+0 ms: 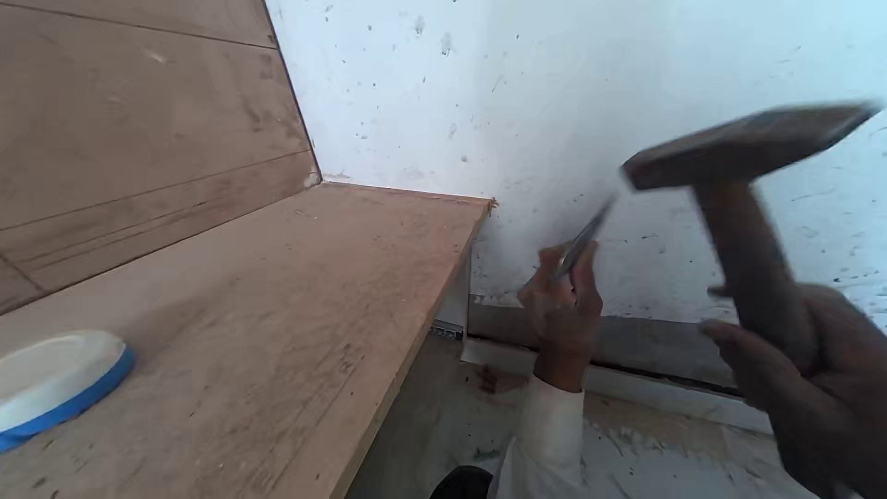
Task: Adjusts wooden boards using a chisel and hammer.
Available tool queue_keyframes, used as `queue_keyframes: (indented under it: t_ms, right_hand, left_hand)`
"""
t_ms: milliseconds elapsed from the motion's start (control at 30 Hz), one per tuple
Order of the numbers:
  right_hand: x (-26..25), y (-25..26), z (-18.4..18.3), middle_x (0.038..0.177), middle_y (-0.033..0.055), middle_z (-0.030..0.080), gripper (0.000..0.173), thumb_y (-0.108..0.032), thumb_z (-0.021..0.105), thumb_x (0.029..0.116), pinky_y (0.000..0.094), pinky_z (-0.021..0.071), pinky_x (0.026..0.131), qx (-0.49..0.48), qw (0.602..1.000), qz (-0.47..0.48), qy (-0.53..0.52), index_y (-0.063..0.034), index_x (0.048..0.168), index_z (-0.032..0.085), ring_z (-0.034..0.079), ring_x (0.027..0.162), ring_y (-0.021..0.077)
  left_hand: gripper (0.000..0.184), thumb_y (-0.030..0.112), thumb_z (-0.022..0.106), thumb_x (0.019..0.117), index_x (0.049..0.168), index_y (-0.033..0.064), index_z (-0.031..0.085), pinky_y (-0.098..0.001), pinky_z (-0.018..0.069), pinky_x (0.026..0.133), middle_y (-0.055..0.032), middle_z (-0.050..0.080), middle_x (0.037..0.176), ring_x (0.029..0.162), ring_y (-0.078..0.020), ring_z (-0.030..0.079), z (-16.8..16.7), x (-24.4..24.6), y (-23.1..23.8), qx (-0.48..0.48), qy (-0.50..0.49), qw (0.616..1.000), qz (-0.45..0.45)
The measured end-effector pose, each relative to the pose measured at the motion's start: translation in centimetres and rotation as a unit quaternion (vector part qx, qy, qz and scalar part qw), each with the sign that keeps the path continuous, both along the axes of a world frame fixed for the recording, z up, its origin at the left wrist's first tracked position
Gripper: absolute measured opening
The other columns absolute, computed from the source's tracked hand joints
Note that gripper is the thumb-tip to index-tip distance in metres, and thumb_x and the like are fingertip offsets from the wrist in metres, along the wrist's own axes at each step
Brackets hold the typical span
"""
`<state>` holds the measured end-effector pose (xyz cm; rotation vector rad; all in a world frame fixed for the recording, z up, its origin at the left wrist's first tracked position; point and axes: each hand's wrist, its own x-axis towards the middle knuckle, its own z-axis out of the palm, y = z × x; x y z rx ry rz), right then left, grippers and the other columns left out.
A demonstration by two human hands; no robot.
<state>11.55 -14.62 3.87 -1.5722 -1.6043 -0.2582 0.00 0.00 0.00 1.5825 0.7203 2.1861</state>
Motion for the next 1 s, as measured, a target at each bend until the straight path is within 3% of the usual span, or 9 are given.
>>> queue_keyframes:
  t_ms: [67,167,300,400,567,767,833,900,1000]
  right_hand:
    - [0.2,0.7,0.7,0.065,-0.0046,0.055,0.066,-0.057,0.067,0.0900,0.0295,0.0488,0.039,0.005,0.992,-0.024,0.122,-0.0166,0.140,0.053,0.051,0.043,0.0066]
    - [0.4,1.4,1.4,0.061,-0.0111,0.055,0.055,-0.044,0.076,0.0843,0.0228,0.0464,0.036,0.023,0.975,0.012,0.220,-0.0289,0.135,0.060,0.049,0.040,0.0027]
    - [-0.6,1.6,0.8,0.057,-0.0124,0.055,0.029,-0.042,0.074,0.0863,0.0203,0.0448,0.035,0.005,0.976,0.032,0.217,-0.0248,0.110,0.069,0.049,0.038,0.0009]
    - [-1.3,2.6,-0.3,0.059,-0.0136,0.052,0.030,-0.046,0.069,0.0915,0.0157,0.0397,0.038,0.052,0.992,0.023,0.114,-0.0194,0.106,0.069,0.044,0.042,-0.0048]
    - [-2.6,4.3,-1.2,0.064,-0.0048,0.055,0.046,-0.047,0.066,0.0948,0.0177,0.0397,0.043,0.098,0.994,0.004,0.058,-0.0050,0.114,0.069,0.045,0.047,-0.0015]
    - [-3.0,5.3,-0.5,0.063,-0.0099,0.056,0.062,-0.043,0.076,0.0860,0.0193,0.0451,0.038,-0.004,0.972,0.072,0.225,-0.0207,0.142,0.059,0.048,0.042,0.0006]
    - [-3.1,5.7,0.0,0.059,-0.0075,0.056,0.054,-0.034,0.080,0.0832,0.0190,0.0450,0.035,-0.068,0.949,0.109,0.288,-0.0223,0.133,0.063,0.049,0.038,0.0024]
    - [-2.9,5.8,0.5,0.060,-0.0014,0.060,0.036,-0.017,0.080,0.0830,0.0207,0.0443,0.035,-0.128,0.928,0.127,0.326,-0.0180,0.116,0.068,0.049,0.038,0.0062]
    - [-2.1,5.8,0.5,0.059,0.0022,0.060,0.020,-0.010,0.078,0.0820,0.0204,0.0428,0.034,-0.160,0.911,0.122,0.360,-0.0137,0.099,0.069,0.048,0.037,0.0076]
  left_hand:
    - [0.019,0.015,0.067,0.0966,0.102,-0.0030,0.071,-0.0318,0.0566,0.065,-0.0096,0.072,0.078,0.068,-0.0131,0.069,0.8,-1.4,-0.6,-0.024,0.102,0.986,-0.127]
    - [0.005,0.007,0.070,0.0925,0.095,0.0024,0.070,-0.0238,0.0537,0.068,-0.0026,0.073,0.087,0.075,-0.0052,0.066,1.6,-2.6,-0.8,-0.011,0.162,0.948,-0.273]
    - [0.016,-0.005,0.063,0.0931,0.108,0.0007,0.067,-0.0262,0.0596,0.083,-0.0069,0.075,0.104,0.093,-0.0098,0.072,0.9,-2.0,-1.1,-0.045,0.015,0.909,-0.413]
    - [0.023,-0.005,0.058,0.0947,0.112,0.0082,0.067,-0.0244,0.0588,0.088,-0.0016,0.074,0.107,0.096,-0.0074,0.071,0.6,-1.0,-1.2,-0.034,-0.108,0.873,-0.475]
    - [0.023,-0.003,0.064,0.0945,0.115,0.0060,0.067,-0.0215,0.0584,0.087,0.0036,0.074,0.103,0.094,-0.0020,0.070,0.6,-1.2,-1.5,-0.076,-0.110,0.923,-0.360]
    - [0.025,0.000,0.066,0.0918,0.116,-0.0019,0.066,-0.0228,0.0554,0.086,-0.0032,0.072,0.101,0.092,-0.0026,0.066,0.1,-3.8,0.6,-0.105,0.102,0.943,-0.299]
    - [0.018,0.003,0.070,0.0903,0.108,-0.0026,0.070,-0.0329,0.0535,0.074,-0.0090,0.069,0.084,0.078,-0.0141,0.065,1.8,-4.5,-0.8,-0.138,0.285,0.922,-0.223]
    - [0.023,0.007,0.073,0.0914,0.112,-0.0029,0.071,-0.0479,0.0535,0.074,-0.0183,0.070,0.084,0.082,-0.0309,0.069,3.8,-4.7,-1.8,-0.163,0.442,0.861,-0.191]
    - [0.015,0.003,0.073,0.0905,0.105,-0.0012,0.070,-0.0419,0.0519,0.073,-0.0144,0.068,0.084,0.080,-0.0247,0.066,3.9,-4.3,-1.4,-0.199,0.475,0.810,-0.281]
